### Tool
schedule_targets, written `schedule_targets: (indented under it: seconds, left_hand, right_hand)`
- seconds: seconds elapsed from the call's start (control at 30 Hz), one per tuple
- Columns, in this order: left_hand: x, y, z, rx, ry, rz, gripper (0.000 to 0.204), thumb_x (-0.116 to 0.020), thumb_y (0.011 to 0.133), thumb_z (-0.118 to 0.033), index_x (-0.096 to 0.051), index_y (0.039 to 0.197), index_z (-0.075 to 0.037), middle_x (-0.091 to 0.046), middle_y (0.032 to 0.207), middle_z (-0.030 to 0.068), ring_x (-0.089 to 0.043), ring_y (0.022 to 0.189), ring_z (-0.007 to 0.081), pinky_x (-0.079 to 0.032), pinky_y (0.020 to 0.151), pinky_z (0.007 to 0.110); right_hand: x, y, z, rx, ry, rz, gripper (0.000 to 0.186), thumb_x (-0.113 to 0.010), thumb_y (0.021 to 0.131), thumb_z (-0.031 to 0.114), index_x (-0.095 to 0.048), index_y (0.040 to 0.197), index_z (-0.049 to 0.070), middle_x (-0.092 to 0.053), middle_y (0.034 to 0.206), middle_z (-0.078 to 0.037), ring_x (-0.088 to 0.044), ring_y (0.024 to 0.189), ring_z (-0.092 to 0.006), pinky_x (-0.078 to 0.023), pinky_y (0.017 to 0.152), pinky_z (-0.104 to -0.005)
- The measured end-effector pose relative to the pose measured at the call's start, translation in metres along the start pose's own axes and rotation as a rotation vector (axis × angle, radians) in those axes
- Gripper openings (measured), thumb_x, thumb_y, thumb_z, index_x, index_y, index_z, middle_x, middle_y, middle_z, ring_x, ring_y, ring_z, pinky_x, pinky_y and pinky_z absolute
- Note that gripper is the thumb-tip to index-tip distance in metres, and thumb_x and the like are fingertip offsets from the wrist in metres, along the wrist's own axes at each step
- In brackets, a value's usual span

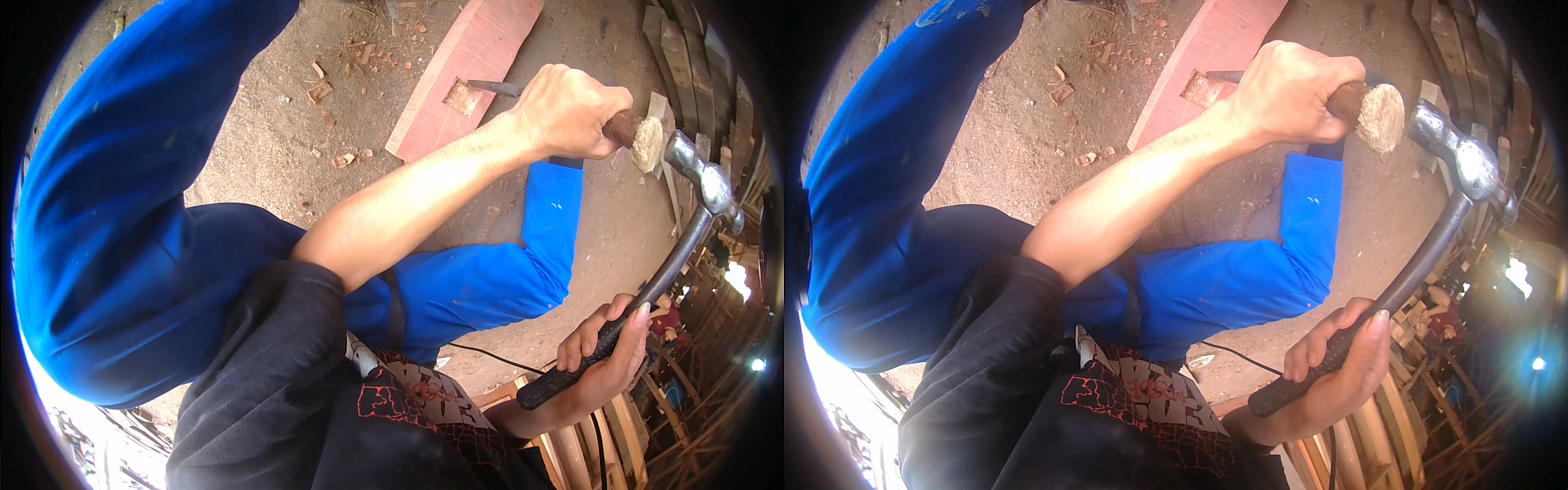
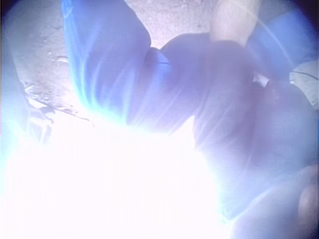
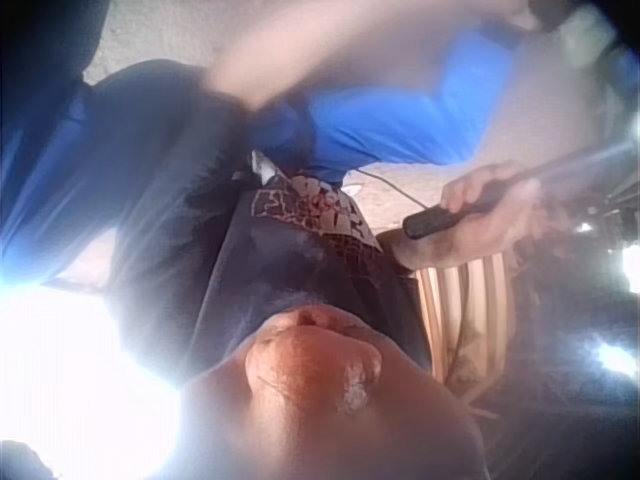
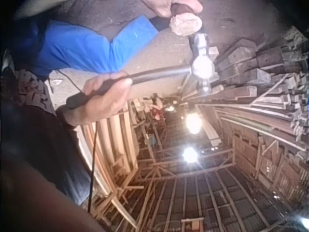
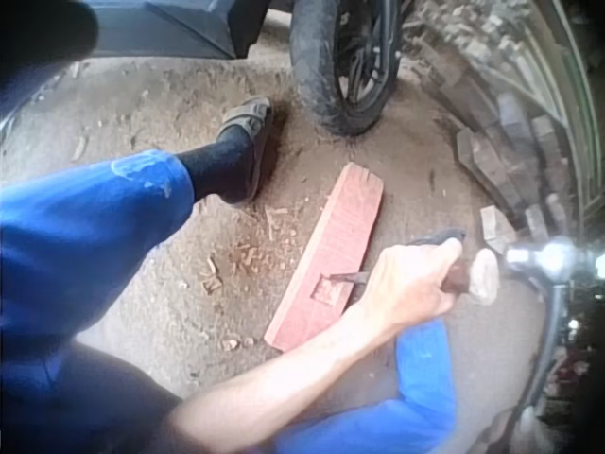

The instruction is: The person sits on the ground and uses a hammer and chisel to carve a rectangular recess into a small piece of pinkish wood. They repeatedly strike the chisel to remove wood chips and deepen the cut.

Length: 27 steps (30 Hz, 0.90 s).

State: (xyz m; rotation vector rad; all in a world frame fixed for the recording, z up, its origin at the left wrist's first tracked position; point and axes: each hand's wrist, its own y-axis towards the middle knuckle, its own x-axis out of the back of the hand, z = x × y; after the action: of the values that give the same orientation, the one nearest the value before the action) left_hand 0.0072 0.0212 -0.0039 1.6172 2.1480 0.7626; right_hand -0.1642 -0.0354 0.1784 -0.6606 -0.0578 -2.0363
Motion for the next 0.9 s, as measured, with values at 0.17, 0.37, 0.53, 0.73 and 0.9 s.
schedule_targets:
  seconds: [0.17, 0.37, 0.53, 0.73, 0.9]
  left_hand:
    - [0.001, 0.0, 0.003, 0.007, 0.001, -0.012, 0.029, -0.072, 0.056, -0.015, -0.064, 0.084, -0.011, -0.06, 0.058, 0.009, -0.064, 0.059, 0.0285, -0.051, 0.052, 0.037]
    - [0.003, 0.0, 0.003, 0.035, 0.001, -0.011, 0.029, -0.072, 0.057, -0.015, -0.064, 0.084, -0.011, -0.06, 0.059, 0.0087, -0.064, 0.059, 0.0285, -0.051, 0.052, 0.038]
    - [0.003, 0.0, 0.003, 0.035, -0.003, -0.001, 0.029, -0.072, 0.056, -0.016, -0.064, 0.084, -0.011, -0.06, 0.059, 0.0087, -0.064, 0.059, 0.0284, -0.051, 0.052, 0.038]
    - [-0.001, 0.001, 0.005, 0.036, -0.011, -0.012, 0.028, -0.071, 0.056, -0.015, -0.064, 0.083, -0.012, -0.059, 0.058, 0.0091, -0.063, 0.058, 0.0289, -0.051, 0.051, 0.038]
    - [0.003, 0.003, 0.007, 0.028, -0.007, -0.012, 0.029, -0.07, 0.055, -0.016, -0.063, 0.083, -0.011, -0.058, 0.057, 0.0093, -0.062, 0.057, 0.0296, -0.05, 0.051, 0.039]
  right_hand:
    - [-0.004, 0.0, 0.0, 0.002, -0.022, 0.015, 0.038, -0.038, 0.103, 0.035, -0.047, 0.085, 0.003, -0.038, 0.05, -0.003, -0.032, 0.033, -0.0072, -0.027, 0.03, -0.0205]
    - [-0.001, 0.001, 0.001, 0.005, 0.002, 0.036, 0.038, -0.037, 0.103, 0.035, -0.047, 0.085, 0.003, -0.038, 0.05, -0.003, -0.032, 0.033, -0.0074, -0.027, 0.03, -0.0207]
    - [-0.001, 0.0, 0.002, -0.002, -0.001, 0.039, 0.037, -0.037, 0.103, 0.035, -0.047, 0.086, 0.003, -0.038, 0.049, -0.003, -0.032, 0.033, -0.0077, -0.027, 0.03, -0.0208]
    - [0.007, 0.001, 0.005, 0.044, 0.053, 0.053, 0.037, -0.037, 0.103, 0.037, -0.047, 0.087, 0.005, -0.039, 0.05, -0.003, -0.033, 0.032, -0.0082, -0.028, 0.028, -0.0221]
    - [0.032, 0.014, 0.023, 0.385, 0.233, 0.25, 0.037, -0.029, 0.105, 0.04, -0.043, 0.092, 0.009, -0.038, 0.055, -0.001, -0.034, 0.034, -0.0068, -0.033, 0.028, -0.0212]
